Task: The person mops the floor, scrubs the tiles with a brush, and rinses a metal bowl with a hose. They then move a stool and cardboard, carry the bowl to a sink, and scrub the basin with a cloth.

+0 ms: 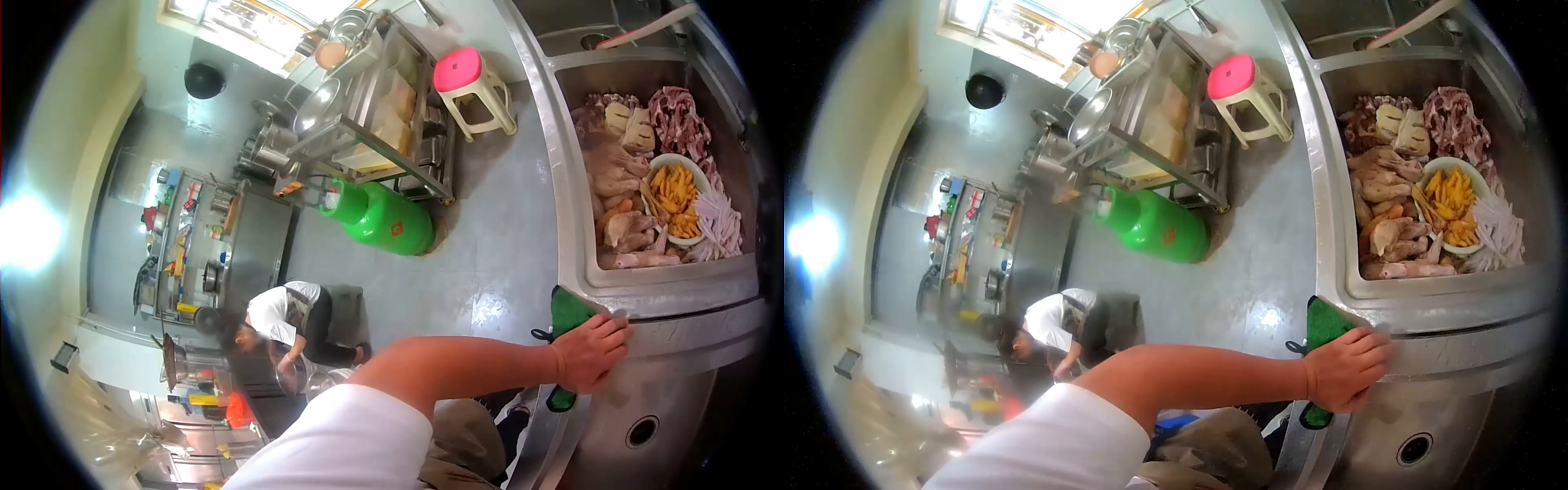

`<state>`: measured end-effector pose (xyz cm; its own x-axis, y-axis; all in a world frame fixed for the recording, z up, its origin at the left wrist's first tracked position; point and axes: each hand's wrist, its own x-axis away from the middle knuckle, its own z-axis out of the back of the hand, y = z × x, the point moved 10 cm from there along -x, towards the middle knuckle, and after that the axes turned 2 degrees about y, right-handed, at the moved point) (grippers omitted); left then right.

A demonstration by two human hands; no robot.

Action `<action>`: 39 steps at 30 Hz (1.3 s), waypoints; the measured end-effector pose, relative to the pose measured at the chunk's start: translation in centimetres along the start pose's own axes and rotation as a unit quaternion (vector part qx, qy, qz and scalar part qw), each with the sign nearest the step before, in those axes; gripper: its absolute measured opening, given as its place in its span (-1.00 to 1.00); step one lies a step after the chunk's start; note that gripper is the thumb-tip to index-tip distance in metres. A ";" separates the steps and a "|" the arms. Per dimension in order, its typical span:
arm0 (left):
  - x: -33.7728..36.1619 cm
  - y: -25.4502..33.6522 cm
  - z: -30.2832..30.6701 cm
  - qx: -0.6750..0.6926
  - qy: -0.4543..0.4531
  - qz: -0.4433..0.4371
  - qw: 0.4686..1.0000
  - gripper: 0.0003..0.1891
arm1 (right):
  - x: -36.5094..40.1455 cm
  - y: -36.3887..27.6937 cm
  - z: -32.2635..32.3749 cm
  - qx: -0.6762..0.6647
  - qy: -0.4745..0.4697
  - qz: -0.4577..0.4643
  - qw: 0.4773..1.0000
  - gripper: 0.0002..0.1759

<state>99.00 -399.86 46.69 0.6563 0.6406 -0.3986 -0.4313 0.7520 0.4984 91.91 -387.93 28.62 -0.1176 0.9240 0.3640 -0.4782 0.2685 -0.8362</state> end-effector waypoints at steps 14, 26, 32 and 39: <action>1.9 -3.5 -2.7 0.002 -0.050 0.049 0.998 -0.58 | 26.0 22.7 -1.9 -0.089 0.006 -0.452 0.888 -0.62; -1.0 -0.4 -3.5 -0.117 -0.132 -0.050 0.983 -0.62 | -9.2 14.1 -7.7 -0.662 0.235 -0.303 0.644 -0.55; -0.8 -0.1 -4.1 -0.102 -0.167 -0.065 0.979 -0.57 | -15.0 22.9 9.6 -0.812 0.359 -0.139 0.440 -0.58; -1.0 0.6 -4.8 -0.107 -0.170 -0.074 0.977 -0.56 | -10.3 22.3 18.4 -0.282 0.641 -0.201 0.685 -0.62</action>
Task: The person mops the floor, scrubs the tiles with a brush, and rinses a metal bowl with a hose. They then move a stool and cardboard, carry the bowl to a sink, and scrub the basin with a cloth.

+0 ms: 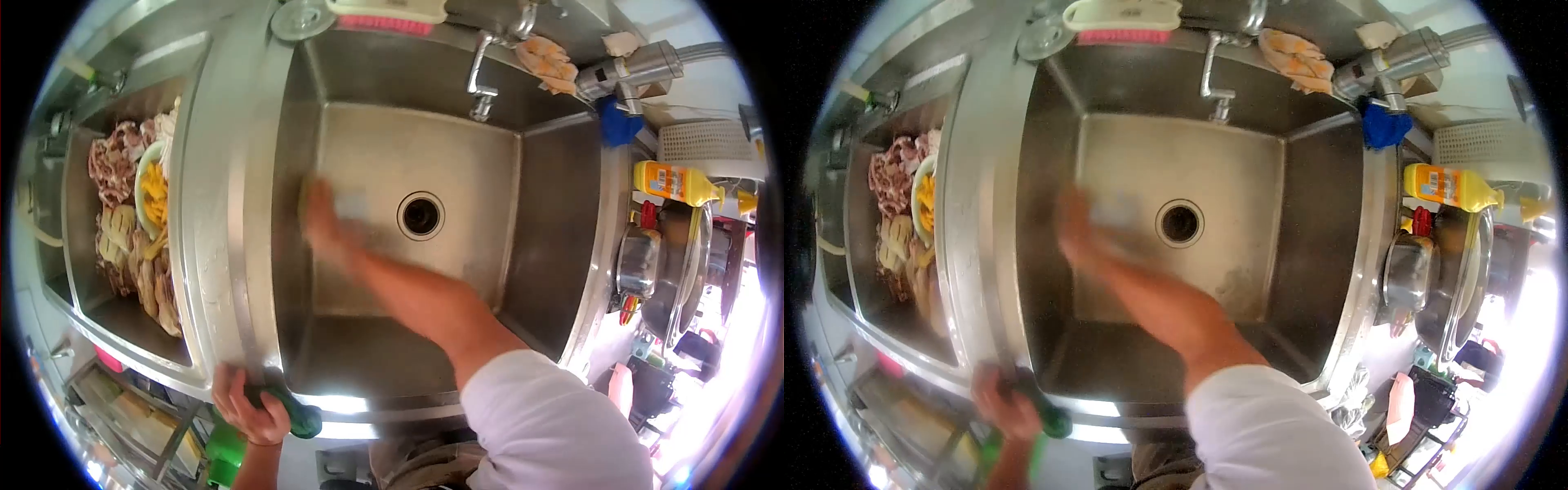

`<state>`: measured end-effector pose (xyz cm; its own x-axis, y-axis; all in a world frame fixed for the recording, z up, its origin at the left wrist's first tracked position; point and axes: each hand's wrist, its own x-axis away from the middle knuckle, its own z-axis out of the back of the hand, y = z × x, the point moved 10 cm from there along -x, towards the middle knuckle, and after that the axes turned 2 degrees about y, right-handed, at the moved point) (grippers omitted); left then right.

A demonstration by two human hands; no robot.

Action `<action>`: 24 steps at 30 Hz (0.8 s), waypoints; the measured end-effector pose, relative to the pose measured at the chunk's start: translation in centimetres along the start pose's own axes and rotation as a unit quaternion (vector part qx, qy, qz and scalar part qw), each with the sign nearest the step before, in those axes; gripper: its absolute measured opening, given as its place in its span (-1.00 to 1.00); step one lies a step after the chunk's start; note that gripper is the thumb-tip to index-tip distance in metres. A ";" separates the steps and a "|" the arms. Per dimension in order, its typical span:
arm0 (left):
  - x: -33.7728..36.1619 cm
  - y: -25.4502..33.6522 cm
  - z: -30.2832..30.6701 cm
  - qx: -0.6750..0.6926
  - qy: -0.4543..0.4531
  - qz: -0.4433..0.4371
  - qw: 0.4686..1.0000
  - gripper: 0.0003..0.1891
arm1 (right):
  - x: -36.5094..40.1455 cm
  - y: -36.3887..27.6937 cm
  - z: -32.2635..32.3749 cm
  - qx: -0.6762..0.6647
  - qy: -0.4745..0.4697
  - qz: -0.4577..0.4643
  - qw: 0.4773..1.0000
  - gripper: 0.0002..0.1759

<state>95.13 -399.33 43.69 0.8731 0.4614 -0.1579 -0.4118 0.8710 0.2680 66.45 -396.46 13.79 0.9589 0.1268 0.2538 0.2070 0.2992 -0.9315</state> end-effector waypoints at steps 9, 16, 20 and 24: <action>1.3 -0.4 -0.7 0.011 -0.001 -0.019 1.000 -0.53 | -8.2 2.6 -1.9 -0.249 -0.028 -0.204 0.946 -0.81; 1.9 -0.8 -0.9 0.015 -0.009 -0.015 1.000 -0.51 | -4.8 -2.0 -1.0 0.251 -0.016 0.178 0.951 -0.77; 1.4 -0.3 -0.6 -0.031 -0.025 -0.029 0.999 -0.50 | 2.6 1.4 0.0 -0.006 -0.022 -0.018 1.000 -0.63; 1.1 0.0 -0.8 -0.036 -0.022 -0.027 0.999 -0.48 | -1.7 -0.3 -2.3 0.142 0.165 0.133 0.967 -0.67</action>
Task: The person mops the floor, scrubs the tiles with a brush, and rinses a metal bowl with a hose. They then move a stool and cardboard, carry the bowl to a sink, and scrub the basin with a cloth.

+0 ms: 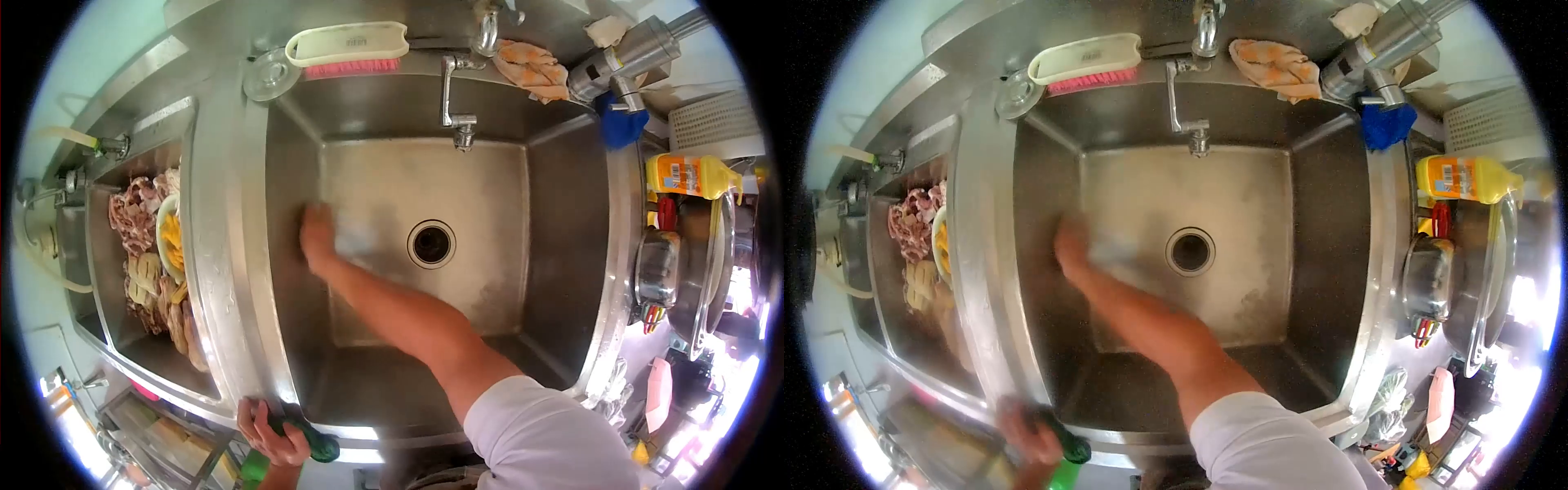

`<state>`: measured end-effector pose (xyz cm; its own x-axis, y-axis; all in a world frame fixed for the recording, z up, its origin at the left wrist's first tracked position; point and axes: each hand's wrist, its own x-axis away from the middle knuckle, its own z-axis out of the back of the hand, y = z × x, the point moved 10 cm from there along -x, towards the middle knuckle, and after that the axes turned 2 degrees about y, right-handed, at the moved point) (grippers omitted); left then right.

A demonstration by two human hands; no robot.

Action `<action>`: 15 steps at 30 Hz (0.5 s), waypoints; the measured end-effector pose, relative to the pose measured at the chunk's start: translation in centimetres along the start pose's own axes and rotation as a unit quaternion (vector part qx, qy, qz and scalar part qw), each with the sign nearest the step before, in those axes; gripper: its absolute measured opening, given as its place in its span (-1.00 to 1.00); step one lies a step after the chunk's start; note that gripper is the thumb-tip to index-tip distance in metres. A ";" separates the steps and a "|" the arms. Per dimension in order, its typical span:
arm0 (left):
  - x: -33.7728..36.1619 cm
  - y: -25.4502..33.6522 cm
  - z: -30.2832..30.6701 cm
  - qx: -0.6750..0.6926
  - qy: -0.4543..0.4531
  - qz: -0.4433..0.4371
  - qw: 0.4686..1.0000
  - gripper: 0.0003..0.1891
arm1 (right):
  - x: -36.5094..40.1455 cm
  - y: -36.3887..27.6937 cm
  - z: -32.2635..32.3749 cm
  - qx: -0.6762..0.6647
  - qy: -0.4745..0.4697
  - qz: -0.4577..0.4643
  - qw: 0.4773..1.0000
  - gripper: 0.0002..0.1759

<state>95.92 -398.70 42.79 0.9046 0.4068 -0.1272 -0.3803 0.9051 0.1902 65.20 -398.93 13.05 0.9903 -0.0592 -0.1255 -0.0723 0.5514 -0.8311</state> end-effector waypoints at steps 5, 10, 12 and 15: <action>-0.4 0.3 0.1 0.037 0.006 -0.008 0.999 -0.48 | -14.9 1.5 -4.5 -0.204 -0.087 -0.197 0.955 -0.63; -0.5 0.3 0.1 0.034 0.018 -0.005 0.999 -0.46 | -13.6 3.0 -4.7 -0.302 -0.011 -0.097 0.948 -0.63; 0.2 0.2 0.4 0.038 0.018 -0.008 0.999 -0.46 | -17.3 -0.8 -0.8 -0.050 -0.166 0.064 0.983 -0.61; -0.1 0.2 0.6 0.035 0.023 -0.003 0.999 -0.45 | -20.9 -0.4 4.4 0.147 -0.258 -0.043 0.954 -0.60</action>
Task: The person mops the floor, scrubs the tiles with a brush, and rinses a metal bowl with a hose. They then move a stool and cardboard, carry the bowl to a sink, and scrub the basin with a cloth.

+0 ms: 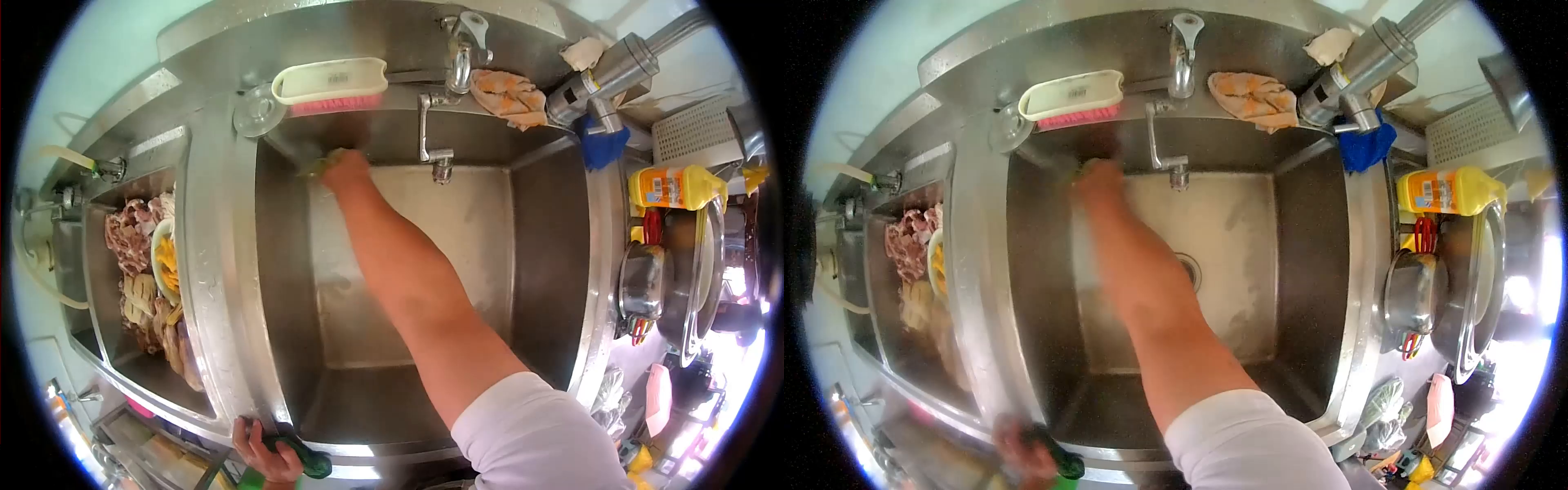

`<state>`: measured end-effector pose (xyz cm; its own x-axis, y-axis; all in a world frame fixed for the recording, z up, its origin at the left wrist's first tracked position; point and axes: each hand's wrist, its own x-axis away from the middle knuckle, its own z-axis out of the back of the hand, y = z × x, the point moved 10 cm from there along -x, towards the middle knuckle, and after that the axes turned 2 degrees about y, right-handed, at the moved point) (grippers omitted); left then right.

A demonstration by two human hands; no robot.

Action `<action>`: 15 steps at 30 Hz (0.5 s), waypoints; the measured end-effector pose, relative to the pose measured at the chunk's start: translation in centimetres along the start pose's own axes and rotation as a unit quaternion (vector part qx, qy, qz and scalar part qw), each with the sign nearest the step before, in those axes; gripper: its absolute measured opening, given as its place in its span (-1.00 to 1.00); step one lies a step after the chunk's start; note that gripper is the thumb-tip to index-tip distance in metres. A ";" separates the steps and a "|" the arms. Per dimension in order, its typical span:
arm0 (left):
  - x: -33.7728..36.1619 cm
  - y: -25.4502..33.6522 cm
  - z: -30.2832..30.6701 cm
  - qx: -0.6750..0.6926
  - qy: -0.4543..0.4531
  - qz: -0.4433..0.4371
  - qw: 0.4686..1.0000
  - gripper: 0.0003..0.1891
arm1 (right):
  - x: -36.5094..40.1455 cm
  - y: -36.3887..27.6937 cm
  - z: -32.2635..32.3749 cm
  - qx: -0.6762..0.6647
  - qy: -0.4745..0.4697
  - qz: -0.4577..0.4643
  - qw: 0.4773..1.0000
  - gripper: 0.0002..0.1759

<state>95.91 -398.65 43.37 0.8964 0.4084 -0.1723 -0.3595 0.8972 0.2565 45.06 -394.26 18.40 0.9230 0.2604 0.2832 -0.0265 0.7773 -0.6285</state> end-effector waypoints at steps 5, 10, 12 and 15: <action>-0.3 -0.2 -0.5 0.009 -0.011 0.018 1.000 -0.45 | -1.4 18.6 6.8 -0.621 0.171 -0.252 0.723 -0.63; -4.4 3.2 1.9 -0.032 0.028 -0.025 0.999 -0.54 | -0.7 10.8 0.5 -0.738 0.146 -0.267 0.603 -0.67; -3.5 2.2 1.2 -0.007 0.015 -0.012 1.000 -0.50 | 0.5 1.6 -6.4 -0.752 0.082 -0.289 0.587 -0.68; -2.9 2.3 1.2 -0.013 0.000 0.001 1.000 -0.49 | 0.8 -5.6 -11.1 -0.770 0.019 -0.329 0.547 -0.70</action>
<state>92.77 -398.01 45.56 0.8962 0.4093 -0.1714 -0.3671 0.9008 0.2318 50.20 -404.79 14.15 0.5468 0.1804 0.8176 0.6434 -0.7154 -0.2724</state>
